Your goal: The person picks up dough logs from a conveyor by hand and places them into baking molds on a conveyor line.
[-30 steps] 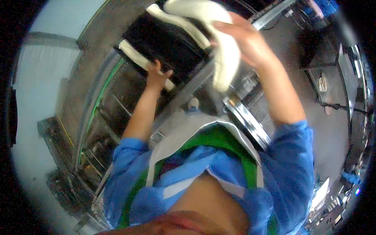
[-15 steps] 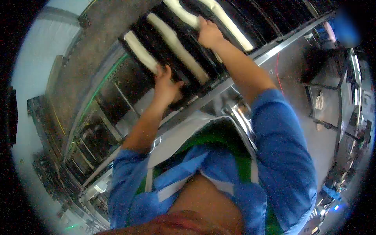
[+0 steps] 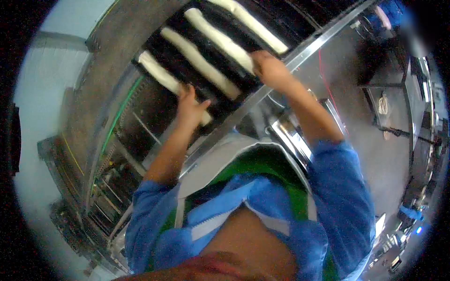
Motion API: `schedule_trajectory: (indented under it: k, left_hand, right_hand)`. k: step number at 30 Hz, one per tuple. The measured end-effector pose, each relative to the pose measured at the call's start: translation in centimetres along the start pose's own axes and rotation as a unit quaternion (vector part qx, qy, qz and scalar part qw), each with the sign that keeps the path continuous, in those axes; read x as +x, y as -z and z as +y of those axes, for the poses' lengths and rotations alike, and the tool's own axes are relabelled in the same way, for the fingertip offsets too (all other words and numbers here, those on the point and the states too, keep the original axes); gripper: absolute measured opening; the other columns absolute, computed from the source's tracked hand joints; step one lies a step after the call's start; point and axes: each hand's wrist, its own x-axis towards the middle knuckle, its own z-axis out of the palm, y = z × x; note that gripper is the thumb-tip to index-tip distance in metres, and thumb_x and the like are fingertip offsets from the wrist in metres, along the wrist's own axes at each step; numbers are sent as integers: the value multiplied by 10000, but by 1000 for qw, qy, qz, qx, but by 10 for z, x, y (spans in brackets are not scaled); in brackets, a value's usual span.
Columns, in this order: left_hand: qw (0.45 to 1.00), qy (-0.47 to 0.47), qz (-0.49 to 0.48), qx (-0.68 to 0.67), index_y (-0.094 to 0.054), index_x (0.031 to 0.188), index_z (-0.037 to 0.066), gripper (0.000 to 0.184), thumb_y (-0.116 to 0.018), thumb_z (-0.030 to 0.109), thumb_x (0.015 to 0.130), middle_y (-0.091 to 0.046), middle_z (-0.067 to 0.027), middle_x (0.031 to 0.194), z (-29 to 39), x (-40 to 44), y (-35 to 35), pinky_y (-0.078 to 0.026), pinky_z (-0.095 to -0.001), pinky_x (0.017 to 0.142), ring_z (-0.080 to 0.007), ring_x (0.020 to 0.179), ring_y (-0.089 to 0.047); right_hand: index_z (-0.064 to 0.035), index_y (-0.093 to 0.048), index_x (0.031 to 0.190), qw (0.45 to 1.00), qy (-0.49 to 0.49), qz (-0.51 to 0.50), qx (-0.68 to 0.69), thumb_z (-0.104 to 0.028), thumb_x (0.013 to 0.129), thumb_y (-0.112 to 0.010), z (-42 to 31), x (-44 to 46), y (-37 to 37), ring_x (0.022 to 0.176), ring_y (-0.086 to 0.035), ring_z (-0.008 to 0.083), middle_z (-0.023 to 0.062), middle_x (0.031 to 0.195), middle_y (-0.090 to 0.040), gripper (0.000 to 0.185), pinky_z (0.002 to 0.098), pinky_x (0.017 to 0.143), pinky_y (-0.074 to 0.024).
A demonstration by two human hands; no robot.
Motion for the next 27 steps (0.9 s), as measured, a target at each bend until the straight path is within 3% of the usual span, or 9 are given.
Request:
schedule_trajectory:
  k: [3,7,10,13,15,17,20,23,27]
  left_hand:
    - [1000,-2,2,-1,-329,1288,-35,765,-708,248,685,-101,-304,1384,-2,-6,-6,-215,-386,1041,-425,1272,-191]
    - [998,45,-16,-51,-332,1294,-23,758,-714,228,690,-95,-250,1412,4,-16,12,-227,-338,1037,-349,1298,-194]
    - [994,78,-38,-60,-316,1317,14,743,-702,225,718,-73,-203,1433,21,-18,28,-210,-321,1041,-293,1317,-164]
    - [987,91,-41,-128,-310,1318,5,721,-691,174,728,-61,-184,1440,2,-18,27,-185,-313,1048,-261,1326,-137]
    - [982,148,-48,-106,-289,1331,18,720,-674,178,744,-70,-124,1454,30,-20,38,-200,-310,1040,-238,1315,-175]
    - [972,177,-35,-152,-276,1337,18,703,-649,180,764,-84,-102,1456,24,-20,38,-210,-305,1033,-222,1310,-194]
    - [955,224,-13,-194,-238,1341,-17,683,-609,173,800,-83,-95,1458,26,-20,39,-205,-291,1025,-221,1308,-195]
    - [925,292,20,-241,-213,1337,-48,680,-590,179,819,-50,-97,1461,55,-29,43,-183,-283,1025,-227,1310,-178]
    - [913,288,88,-275,-211,1335,-55,697,-600,191,811,-18,-113,1458,68,-29,38,-160,-292,1034,-213,1320,-135]
  right_hand:
    - [-77,-509,1117,997,18,72,20,27,705,-570,13,-65,25,1092,-473,316,137,1201,-480,429,356,891,-419]
    - [-64,-498,1135,977,-198,82,-9,40,668,-585,66,-182,62,1128,-447,312,146,1225,-458,486,365,913,-405]
    - [-59,-440,1197,898,-406,73,-154,38,611,-599,129,-309,76,1160,-409,323,167,1234,-440,615,380,965,-356]
    - [-65,-421,1224,855,-474,81,-192,54,650,-527,178,-448,89,1175,-391,323,171,1252,-427,596,382,996,-310]
    - [-63,-388,1249,768,-590,28,-247,30,681,-496,191,-519,85,1186,-378,329,167,1272,-414,585,393,1005,-294]
    - [-70,-359,1275,749,-617,-51,-237,-26,721,-482,195,-579,85,1203,-359,327,163,1290,-400,569,395,1008,-290]
    - [-119,-393,1247,738,-626,-5,-254,-80,737,-482,190,-613,90,1200,-363,323,136,1301,-390,519,422,939,-368]
    - [-129,-423,1205,700,-664,-54,-256,-108,743,-503,197,-597,114,1193,-372,315,112,1281,-412,469,416,933,-371]
    - [-66,-490,1113,735,-634,-129,-203,-173,724,-583,239,-575,146,1148,-404,323,144,1233,-450,415,413,908,-377]
